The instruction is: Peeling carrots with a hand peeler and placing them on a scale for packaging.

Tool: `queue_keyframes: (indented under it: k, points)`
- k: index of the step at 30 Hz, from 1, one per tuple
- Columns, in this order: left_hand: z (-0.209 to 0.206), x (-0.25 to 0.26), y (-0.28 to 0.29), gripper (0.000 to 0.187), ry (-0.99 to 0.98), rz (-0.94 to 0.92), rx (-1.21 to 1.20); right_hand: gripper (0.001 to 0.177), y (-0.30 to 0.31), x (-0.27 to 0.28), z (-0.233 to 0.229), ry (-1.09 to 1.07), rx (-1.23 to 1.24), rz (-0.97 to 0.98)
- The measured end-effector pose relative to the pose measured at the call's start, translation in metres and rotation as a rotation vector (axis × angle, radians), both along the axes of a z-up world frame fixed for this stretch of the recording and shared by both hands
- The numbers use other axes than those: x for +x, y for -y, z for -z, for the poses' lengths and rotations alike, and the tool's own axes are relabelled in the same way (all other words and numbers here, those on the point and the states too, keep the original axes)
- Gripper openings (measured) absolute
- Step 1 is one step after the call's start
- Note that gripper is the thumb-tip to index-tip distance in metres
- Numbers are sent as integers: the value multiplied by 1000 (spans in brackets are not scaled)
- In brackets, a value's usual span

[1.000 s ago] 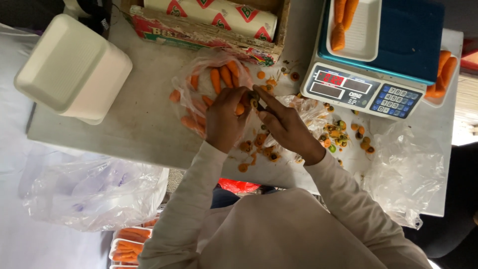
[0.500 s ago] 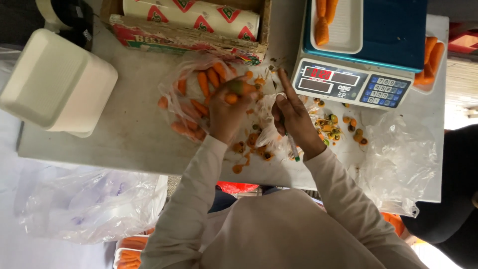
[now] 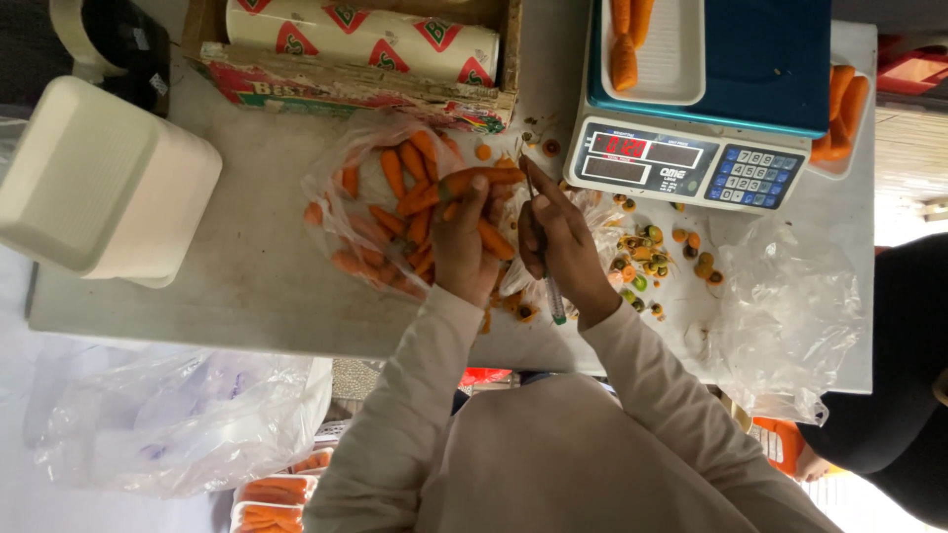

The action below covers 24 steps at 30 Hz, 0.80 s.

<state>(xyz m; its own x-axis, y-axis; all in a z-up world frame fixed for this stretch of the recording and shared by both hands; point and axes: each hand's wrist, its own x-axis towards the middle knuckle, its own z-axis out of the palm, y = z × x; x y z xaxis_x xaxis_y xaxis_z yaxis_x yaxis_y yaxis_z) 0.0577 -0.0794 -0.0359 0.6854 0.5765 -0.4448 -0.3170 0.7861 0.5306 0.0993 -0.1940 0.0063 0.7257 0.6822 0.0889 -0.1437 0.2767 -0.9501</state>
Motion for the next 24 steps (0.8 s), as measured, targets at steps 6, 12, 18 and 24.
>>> queue_keyframes:
  k: [6, 12, 18, 24]
  points:
    - [9, 7, 16, 22, -38, -111, 2, 50, -3, 2, 9, 34, -74, 56]
    - [-9, 5, 22, 19, 8, -32, -35, 43, 10, 13, 19, 25, -170, 181]
    - [11, 2, 15, 21, -27, 83, -54, 53, 81, 41, 88, 347, -648, 307]
    - [3, 17, 23, 27, -156, 8, 154, 53, 118, 47, 121, 1042, -1049, 465]
